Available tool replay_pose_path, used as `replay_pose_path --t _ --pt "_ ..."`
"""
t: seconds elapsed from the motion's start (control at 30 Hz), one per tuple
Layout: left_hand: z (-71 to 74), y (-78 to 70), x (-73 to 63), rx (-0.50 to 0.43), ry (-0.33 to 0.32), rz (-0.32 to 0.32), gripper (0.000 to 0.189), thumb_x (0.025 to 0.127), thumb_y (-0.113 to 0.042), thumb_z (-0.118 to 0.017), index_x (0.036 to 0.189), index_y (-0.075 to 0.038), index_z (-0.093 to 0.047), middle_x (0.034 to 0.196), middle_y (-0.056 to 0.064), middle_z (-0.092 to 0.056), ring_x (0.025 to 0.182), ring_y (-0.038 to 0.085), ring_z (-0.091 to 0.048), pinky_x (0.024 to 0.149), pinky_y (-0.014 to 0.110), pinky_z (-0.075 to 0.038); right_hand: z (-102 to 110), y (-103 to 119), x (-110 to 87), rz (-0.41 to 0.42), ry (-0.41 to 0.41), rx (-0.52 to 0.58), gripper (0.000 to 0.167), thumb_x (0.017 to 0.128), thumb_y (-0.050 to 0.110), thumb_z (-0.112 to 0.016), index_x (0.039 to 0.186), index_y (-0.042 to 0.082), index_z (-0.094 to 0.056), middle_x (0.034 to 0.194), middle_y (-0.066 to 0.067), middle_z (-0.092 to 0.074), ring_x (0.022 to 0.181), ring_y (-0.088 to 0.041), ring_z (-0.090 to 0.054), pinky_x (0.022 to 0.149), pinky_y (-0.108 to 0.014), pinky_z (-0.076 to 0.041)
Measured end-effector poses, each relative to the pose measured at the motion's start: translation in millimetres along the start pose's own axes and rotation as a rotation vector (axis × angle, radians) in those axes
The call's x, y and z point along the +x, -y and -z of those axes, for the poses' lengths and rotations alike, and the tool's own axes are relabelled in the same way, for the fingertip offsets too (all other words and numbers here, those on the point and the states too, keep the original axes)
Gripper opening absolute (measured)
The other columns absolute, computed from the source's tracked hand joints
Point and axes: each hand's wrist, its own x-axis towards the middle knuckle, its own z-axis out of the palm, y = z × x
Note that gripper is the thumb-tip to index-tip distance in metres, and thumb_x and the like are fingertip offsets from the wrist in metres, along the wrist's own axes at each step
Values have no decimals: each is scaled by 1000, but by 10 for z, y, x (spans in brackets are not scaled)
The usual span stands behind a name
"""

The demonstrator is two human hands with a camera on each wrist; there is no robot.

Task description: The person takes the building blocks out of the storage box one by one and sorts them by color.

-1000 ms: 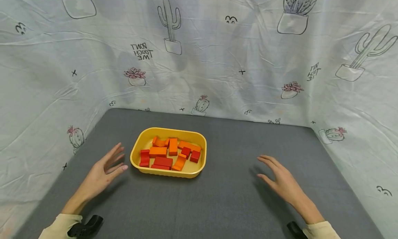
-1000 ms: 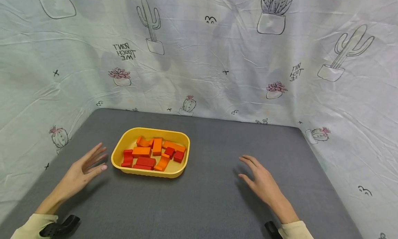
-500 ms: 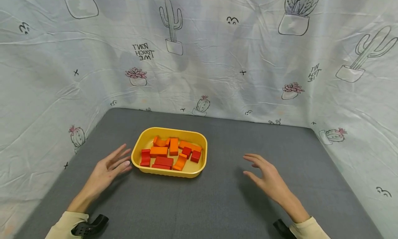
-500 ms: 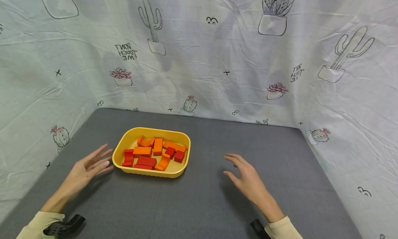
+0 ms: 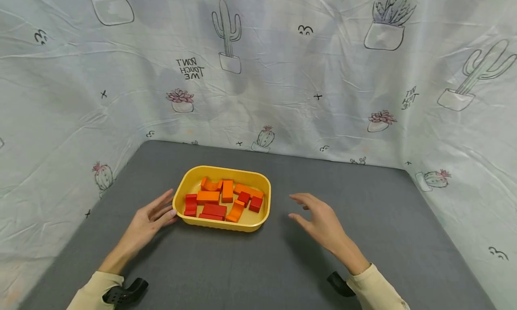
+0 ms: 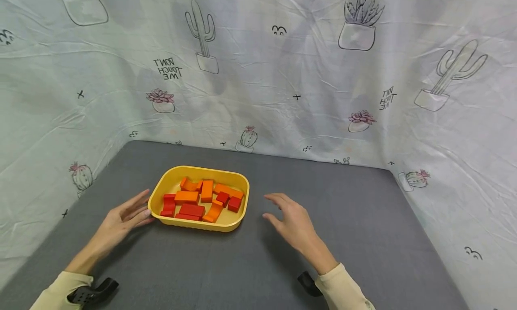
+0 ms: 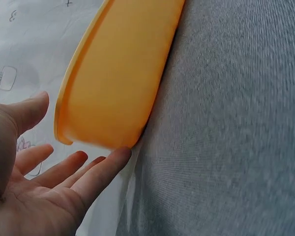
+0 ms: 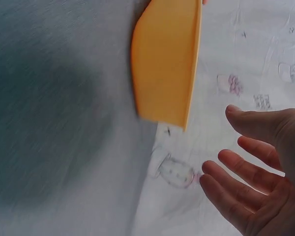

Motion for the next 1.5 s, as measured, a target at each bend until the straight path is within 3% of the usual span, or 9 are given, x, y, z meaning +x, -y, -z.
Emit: replay_pose_path --t 0.3,0.53,0.67,0.93,1.07,1.17,1.3,1.4,1.5 --pt "-44 2 16 45 -33 25 69 97 -19 -63 155 -7 -27 155 20 -32 129 28 -49 87 26 -57 -260 186 309 36 37 61 46 79 14 -83 122 9 -67 116 -5 -68 93 -18 -65 78 -37 -59" --pt "-52 36 61 15 -25 43 69 97 -20 -63 155 -8 -27 153 19 -35 124 17 -54 88 29 -57 -426 280 487 8 111 143 44 81 9 -81 122 5 -66 110 -10 -68 81 -19 -63 72 -39 -60" --pt "-56 31 65 -13 -20 52 69 97 -20 -64 155 -8 -27 150 21 -38 124 21 -55 89 30 -56 -488 327 541 -10 142 138 42 82 7 -79 122 3 -66 112 -11 -68 82 -22 -65 72 -38 -60" --pt "-55 -21 53 -63 -19 78 69 97 -16 -64 155 -9 -28 151 24 -36 129 36 -48 91 30 -56 -622 445 679 -18 214 -81 42 82 16 -80 120 1 -68 119 -12 -65 107 -28 -63 94 -42 -55" --pt "-61 -19 59 -79 -12 78 69 96 -14 -65 155 -9 -28 151 23 -36 130 36 -48 91 31 -55 -700 442 712 33 168 -286 37 79 24 -83 109 3 -74 112 -9 -69 117 -29 -57 112 -44 -40" --pt "-67 -18 70 -78 -13 75 69 96 -13 -64 155 -8 -29 151 22 -36 130 36 -48 91 32 -55 -719 412 733 7 165 -379 36 77 30 -84 103 6 -76 107 -7 -72 123 -30 -53 119 -48 -26" --pt "-67 -13 81 -69 -20 71 68 96 -12 -64 154 -8 -30 151 22 -38 130 39 -47 91 32 -56 -722 392 760 -80 229 -394 39 77 34 -84 105 7 -76 105 -7 -73 128 -32 -50 121 -51 -18" --pt "-62 0 84 -67 -22 63 66 96 -12 -64 153 -7 -31 151 22 -38 129 38 -48 90 31 -56 -740 387 773 -86 230 -379 41 75 33 -85 106 7 -76 105 -7 -73 130 -32 -48 122 -51 -15" --pt "-54 11 79 -71 -20 54 65 96 -10 -64 152 -5 -32 151 22 -38 129 38 -48 90 31 -56 -773 396 773 -49 218 -321 38 74 27 -86 104 6 -76 105 -7 -72 121 -29 -55 117 -45 -32"
